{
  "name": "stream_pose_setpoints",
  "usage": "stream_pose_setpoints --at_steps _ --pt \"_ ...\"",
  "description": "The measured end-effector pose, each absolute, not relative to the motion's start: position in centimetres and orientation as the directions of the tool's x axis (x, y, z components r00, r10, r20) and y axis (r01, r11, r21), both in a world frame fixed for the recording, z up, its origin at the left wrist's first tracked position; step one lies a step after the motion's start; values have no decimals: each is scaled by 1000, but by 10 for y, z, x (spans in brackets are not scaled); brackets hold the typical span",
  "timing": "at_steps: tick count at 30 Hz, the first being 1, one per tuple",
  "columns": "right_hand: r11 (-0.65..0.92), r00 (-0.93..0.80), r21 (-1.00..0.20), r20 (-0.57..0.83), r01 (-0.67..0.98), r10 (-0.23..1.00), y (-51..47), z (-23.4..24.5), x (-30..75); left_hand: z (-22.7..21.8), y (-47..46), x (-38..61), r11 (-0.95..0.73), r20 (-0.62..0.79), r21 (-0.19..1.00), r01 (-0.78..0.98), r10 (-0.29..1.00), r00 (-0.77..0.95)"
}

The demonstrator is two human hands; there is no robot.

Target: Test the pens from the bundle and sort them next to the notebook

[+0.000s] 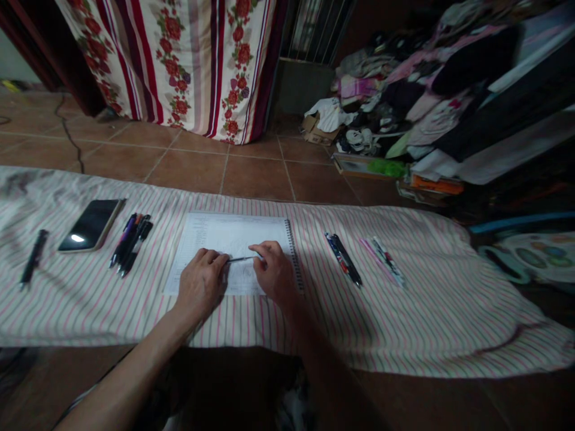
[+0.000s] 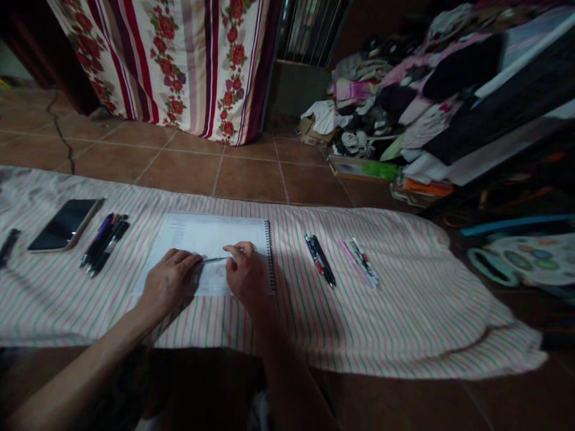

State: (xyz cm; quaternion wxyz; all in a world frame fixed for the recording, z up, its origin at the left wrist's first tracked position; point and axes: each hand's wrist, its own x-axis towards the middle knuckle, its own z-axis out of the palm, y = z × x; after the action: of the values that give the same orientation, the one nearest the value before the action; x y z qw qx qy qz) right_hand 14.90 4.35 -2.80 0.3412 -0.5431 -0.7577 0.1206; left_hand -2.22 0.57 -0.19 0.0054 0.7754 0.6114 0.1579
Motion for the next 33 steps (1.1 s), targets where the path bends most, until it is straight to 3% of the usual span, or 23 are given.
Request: stream_pose_setpoints --at_steps 14,33 --pt "394 -219 -568 352 723 910 44 -29 153 -8 7 -26 -300 293 133 945 922 251" --pt "411 -182 -565 418 715 890 47 -35 155 -6 6 -77 -278 322 172 945 923 213"
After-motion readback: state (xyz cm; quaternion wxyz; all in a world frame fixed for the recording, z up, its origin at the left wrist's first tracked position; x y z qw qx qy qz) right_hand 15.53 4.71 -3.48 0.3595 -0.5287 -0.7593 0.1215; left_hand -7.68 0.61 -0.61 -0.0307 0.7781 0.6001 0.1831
